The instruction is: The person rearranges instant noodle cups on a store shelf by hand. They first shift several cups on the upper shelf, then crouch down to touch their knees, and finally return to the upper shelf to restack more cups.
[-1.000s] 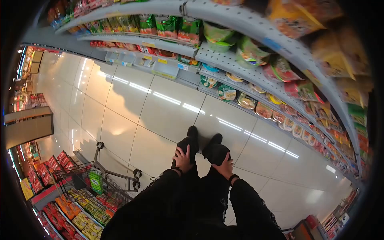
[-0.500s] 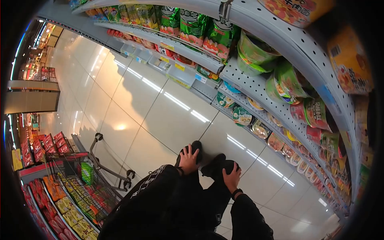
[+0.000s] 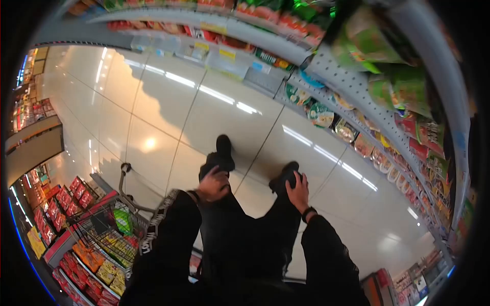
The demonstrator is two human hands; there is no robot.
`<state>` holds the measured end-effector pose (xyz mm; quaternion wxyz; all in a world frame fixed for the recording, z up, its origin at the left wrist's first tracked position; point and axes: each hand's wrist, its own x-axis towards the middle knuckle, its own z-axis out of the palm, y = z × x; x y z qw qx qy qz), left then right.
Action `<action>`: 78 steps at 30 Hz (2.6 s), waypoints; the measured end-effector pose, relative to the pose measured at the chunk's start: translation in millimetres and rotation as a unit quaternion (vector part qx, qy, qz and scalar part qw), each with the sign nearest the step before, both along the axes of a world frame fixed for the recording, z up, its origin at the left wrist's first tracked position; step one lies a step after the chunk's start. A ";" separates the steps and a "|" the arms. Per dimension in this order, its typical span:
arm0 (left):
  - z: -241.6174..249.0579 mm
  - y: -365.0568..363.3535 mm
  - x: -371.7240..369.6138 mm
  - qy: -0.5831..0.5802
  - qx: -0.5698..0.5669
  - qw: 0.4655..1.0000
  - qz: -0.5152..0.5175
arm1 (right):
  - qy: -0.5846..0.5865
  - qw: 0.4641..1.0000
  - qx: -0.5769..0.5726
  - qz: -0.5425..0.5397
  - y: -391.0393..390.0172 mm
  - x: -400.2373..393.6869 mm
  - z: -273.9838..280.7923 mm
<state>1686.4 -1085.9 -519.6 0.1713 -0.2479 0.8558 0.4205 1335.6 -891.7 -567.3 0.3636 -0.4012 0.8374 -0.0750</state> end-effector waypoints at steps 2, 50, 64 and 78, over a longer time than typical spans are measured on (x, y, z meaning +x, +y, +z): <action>3.5 -18.3 24.1 0.106 -0.022 0.994 0.006 | -0.012 1.000 0.011 0.004 -24.0 21.6 2.8; -181.0 -286.9 60.8 0.231 -0.277 0.915 -0.181 | 0.045 0.887 -0.290 0.356 -201.8 -95.1 -187.3; -159.5 -274.3 11.2 0.210 -0.275 0.921 -0.181 | 0.085 0.894 -0.313 0.309 -199.6 -94.7 -221.1; -111.8 -248.9 -33.7 0.218 -0.314 0.894 -0.234 | -0.002 0.904 -0.326 0.276 -199.3 -73.8 -217.8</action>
